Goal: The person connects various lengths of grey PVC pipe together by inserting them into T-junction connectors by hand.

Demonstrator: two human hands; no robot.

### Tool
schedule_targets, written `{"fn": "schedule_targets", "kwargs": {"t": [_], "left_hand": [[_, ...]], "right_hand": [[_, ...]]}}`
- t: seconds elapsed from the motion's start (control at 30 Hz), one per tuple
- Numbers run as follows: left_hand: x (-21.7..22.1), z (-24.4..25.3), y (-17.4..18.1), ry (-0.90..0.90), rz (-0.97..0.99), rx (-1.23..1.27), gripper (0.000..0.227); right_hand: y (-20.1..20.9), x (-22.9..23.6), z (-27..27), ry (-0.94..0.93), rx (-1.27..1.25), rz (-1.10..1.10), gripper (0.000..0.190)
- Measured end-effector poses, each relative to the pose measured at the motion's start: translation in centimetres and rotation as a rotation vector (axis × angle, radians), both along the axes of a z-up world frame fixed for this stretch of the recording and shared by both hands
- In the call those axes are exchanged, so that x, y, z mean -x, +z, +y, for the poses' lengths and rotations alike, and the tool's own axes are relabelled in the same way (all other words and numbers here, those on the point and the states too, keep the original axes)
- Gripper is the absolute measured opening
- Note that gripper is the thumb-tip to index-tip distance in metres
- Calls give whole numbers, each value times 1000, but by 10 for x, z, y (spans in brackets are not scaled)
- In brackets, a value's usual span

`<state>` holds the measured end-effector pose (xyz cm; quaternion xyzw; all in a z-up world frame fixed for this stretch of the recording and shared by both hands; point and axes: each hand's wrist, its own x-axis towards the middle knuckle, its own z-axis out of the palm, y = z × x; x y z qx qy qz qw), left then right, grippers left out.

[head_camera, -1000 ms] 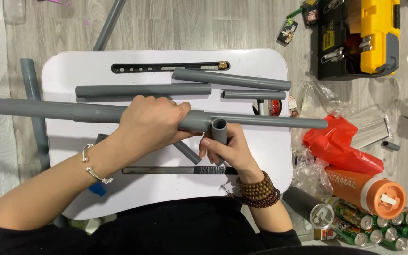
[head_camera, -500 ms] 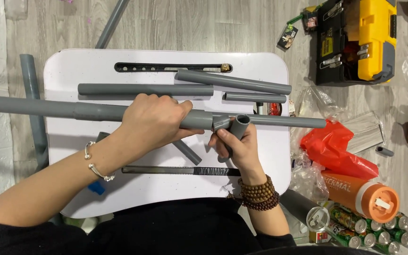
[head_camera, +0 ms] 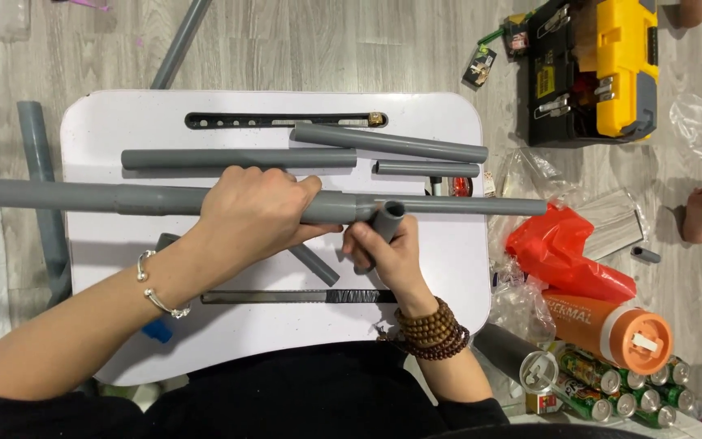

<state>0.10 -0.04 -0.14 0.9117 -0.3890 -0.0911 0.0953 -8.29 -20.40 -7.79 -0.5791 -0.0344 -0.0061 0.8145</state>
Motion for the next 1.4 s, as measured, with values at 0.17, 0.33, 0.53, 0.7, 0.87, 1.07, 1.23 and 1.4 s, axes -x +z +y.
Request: {"fn": "schedule_targets", "kwargs": {"t": [0.17, 0.33, 0.53, 0.7, 0.87, 1.07, 1.23, 1.4], "left_hand": [[-1, 2, 1, -9, 19, -9, 56], [-1, 2, -2, -12, 14, 7, 55], [0, 4, -1, -30, 11, -25, 54], [-1, 3, 4, -10, 56, -11, 56], [-5, -2, -1, -21, 50, -23, 54], [-4, 1, -7, -29, 17, -20, 53], [-1, 4, 1, -14, 1, 32, 52], [0, 2, 0, -11, 19, 38, 62]], "right_hand": [[14, 0, 5, 131, 36, -15, 27], [5, 1, 7, 223, -9, -39, 21], [-2, 2, 1, 252, 29, -41, 7], [5, 1, -14, 189, 89, 21, 32], [-10, 5, -4, 339, -49, 12, 34], [-14, 5, 4, 393, -100, -4, 39], [-9, 5, -8, 395, -80, -12, 46], [-8, 8, -24, 388, -23, -3, 50]]}}
